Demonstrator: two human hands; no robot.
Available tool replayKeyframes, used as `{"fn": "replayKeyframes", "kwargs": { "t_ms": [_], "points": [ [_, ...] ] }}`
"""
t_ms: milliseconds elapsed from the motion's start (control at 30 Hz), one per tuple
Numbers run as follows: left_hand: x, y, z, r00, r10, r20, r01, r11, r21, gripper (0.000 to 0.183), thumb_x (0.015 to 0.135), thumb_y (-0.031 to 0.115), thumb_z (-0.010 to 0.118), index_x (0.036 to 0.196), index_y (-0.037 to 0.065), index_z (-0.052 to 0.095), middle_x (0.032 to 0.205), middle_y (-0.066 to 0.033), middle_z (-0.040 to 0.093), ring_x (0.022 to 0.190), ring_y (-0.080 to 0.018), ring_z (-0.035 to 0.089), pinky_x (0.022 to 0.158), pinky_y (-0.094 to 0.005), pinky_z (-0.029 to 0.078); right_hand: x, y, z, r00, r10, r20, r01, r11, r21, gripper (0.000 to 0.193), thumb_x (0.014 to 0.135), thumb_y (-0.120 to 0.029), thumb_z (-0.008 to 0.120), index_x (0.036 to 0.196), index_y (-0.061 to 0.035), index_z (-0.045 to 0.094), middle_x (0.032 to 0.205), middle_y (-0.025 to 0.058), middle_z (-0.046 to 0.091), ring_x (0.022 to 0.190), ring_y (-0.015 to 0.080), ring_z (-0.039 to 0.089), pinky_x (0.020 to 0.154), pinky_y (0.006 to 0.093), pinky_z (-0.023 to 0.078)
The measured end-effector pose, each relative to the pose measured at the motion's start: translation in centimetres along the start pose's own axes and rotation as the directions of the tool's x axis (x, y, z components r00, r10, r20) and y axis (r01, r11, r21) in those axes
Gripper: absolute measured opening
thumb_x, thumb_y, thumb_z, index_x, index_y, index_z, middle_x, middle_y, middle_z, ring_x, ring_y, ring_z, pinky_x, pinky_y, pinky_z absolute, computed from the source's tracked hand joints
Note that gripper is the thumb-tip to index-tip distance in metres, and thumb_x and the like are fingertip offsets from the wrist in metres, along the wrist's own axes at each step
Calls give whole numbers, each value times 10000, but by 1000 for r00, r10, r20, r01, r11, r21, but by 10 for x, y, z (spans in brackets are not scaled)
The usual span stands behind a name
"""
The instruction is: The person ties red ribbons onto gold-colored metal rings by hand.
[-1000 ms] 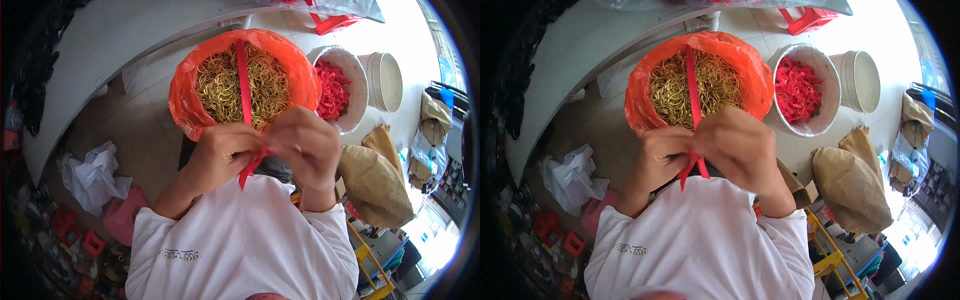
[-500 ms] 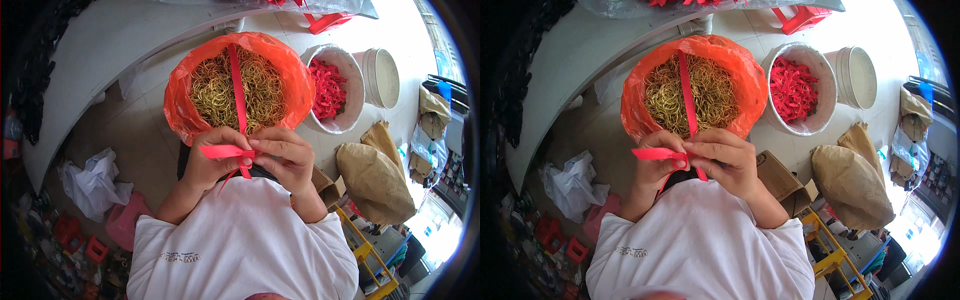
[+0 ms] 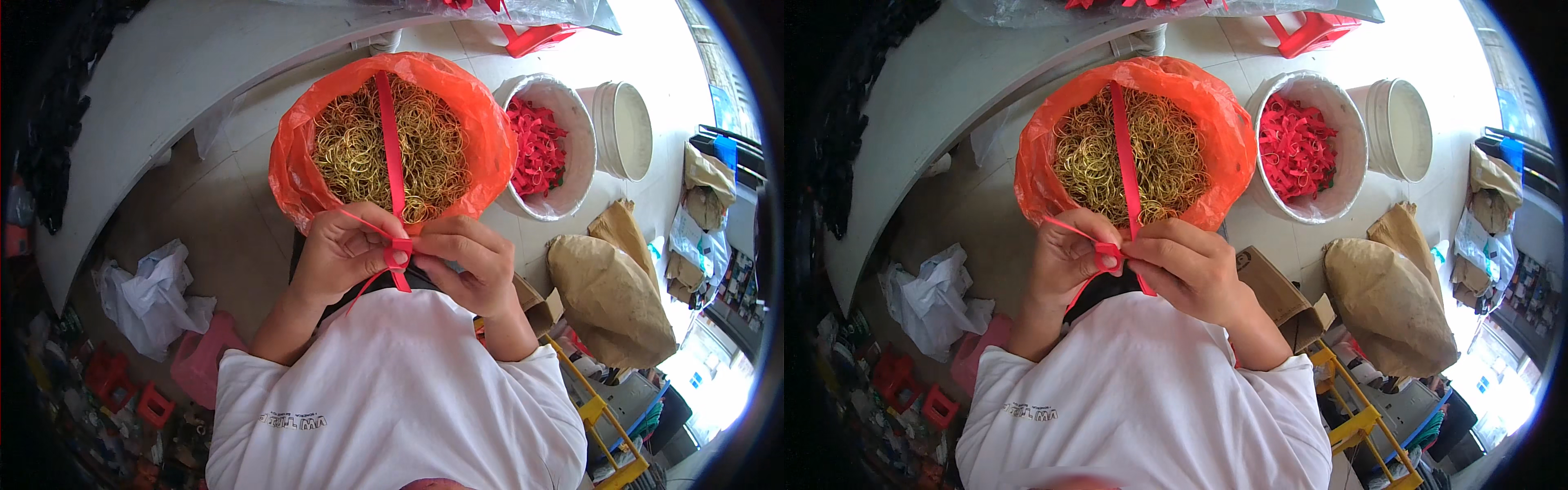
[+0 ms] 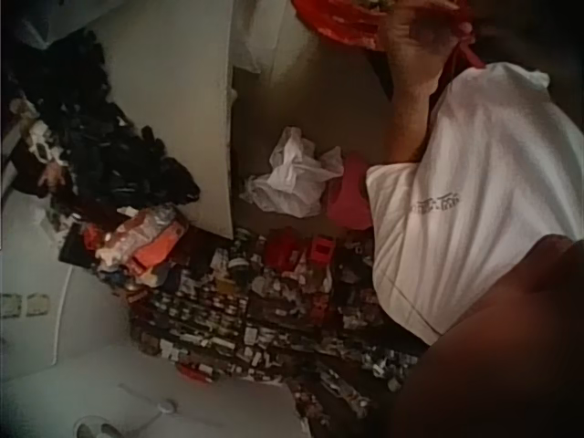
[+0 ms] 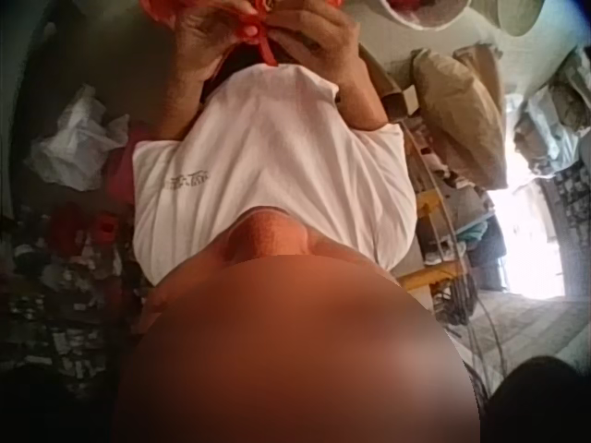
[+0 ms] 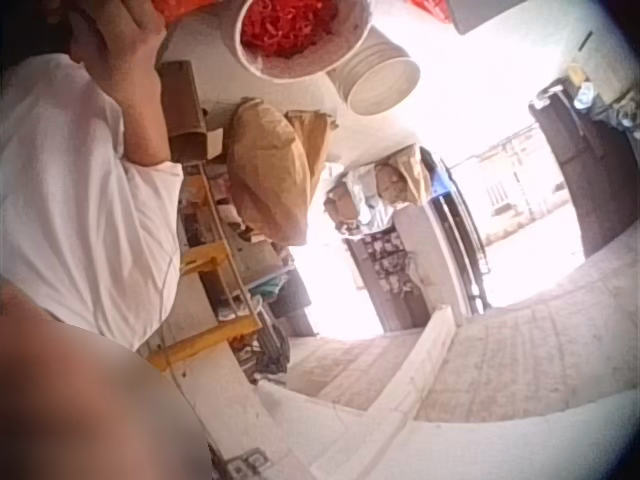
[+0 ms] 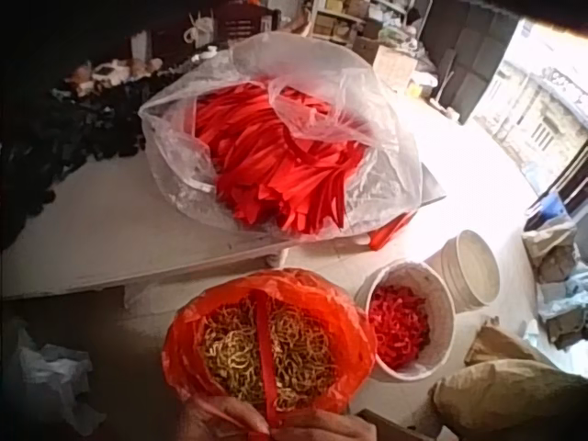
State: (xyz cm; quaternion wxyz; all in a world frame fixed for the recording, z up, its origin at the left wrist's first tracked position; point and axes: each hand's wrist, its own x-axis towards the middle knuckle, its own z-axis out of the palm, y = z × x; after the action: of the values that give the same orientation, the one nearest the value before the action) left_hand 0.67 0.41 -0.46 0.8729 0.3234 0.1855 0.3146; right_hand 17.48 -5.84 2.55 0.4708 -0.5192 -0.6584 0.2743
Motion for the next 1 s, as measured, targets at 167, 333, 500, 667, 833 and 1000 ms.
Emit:
{"fn": "replayKeyframes", "kwargs": {
  "t_ms": [167,333,500,667,833,1000],
  "points": [
    [2,7,1,999,32,43,-48,892,449,100,774,-21,646,858,-22,592,797,-70,611,758,-122,616,685,-240,502,5,-8,-22,901,311,302,-356,928,107,133,693,31,634,814,-18,610,772,82,581,670,206,594,550,303,487],
    [6,7,1,990,102,93,-138,687,714,112,741,-41,630,835,-9,579,765,-83,592,709,-153,604,640,-256,467,18,35,-22,974,223,44,-207,949,-237,83,722,-18,619,804,-16,609,759,74,575,574,161,547,505,269,428],
    [4,7,-1,987,134,87,-155,666,730,114,773,76,649,825,1,581,757,-75,591,684,-160,583,626,-266,450,23,60,-20,982,184,-50,-157,630,-761,85,737,-50,645,819,-41,624,756,64,567,570,170,557,493,293,430],
    [5,5,-3,988,149,33,-128,693,710,167,799,159,654,811,9,582,742,-66,588,681,-160,574,634,-261,441,26,48,-21,934,295,-204,-358,794,-491,105,756,-160,650,781,-81,586,752,58,528,580,260,574,494,353,456],
    [8,7,3,986,134,96,-162,667,727,167,802,147,653,824,-1,578,733,-62,581,682,-149,569,635,-258,443,27,60,-11,954,229,-195,-300,689,-660,79,740,-126,657,775,-65,622,733,64,565,602,259,588,515,342,468],
    [5,8,-7,996,88,-6,-62,746,663,99,783,38,633,847,-11,576,808,-81,585,723,-179,596,669,-282,467,24,36,-25,891,367,-266,-438,849,-295,56,750,-27,655,798,-21,628,690,60,558,546,132,553,489,247,429]
  ]
}}
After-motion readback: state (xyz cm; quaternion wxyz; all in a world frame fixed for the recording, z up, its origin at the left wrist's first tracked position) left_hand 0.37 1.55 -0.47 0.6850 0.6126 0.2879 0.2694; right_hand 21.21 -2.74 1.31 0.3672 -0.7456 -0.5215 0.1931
